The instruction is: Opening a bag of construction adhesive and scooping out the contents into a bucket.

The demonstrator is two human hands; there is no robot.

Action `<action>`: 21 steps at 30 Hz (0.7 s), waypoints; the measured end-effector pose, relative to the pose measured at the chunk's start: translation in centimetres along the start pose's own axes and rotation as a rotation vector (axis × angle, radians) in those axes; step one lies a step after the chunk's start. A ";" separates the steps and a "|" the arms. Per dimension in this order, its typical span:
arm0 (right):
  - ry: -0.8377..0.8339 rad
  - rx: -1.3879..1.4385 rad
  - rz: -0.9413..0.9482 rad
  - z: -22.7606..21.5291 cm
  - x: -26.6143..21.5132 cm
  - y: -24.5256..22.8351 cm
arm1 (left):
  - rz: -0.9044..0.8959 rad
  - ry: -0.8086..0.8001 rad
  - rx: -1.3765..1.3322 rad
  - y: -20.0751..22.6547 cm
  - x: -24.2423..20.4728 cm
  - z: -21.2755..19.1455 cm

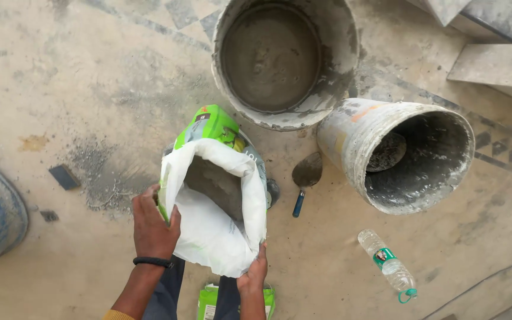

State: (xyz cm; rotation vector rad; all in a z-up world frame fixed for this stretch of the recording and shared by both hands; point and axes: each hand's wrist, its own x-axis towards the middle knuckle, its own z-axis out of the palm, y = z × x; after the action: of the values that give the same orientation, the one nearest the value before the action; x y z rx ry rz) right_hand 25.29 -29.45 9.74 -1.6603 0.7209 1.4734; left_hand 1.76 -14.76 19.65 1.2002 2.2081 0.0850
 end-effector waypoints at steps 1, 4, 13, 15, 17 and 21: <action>-0.008 0.013 0.045 -0.6 0.7 0.0 | -0.011 0.101 -0.107 -1.0 -1.2 0.5; -0.034 0.087 0.131 -1.8 2.3 0.4 | -0.179 0.150 -0.291 -3.2 -1.8 2.6; -0.246 0.015 0.352 -0.6 7.8 0.6 | -0.792 -0.307 -1.698 -11.0 6.0 11.1; -0.155 -0.069 0.317 -1.5 8.3 -0.3 | -0.815 -0.493 -1.708 -13.0 6.4 13.3; 0.126 -0.449 -0.043 -2.9 9.9 -1.8 | -0.873 -0.730 -1.734 -15.9 6.2 16.2; 0.206 -0.753 -0.450 4.8 9.3 -8.4 | -0.529 0.008 -1.508 -11.5 3.4 12.9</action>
State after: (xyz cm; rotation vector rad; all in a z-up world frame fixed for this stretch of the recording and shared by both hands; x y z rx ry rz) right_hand 31.19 -20.12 2.09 -2.3626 -0.1633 1.3198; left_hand -1.11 -21.76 3.74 -0.2155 1.6012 1.2328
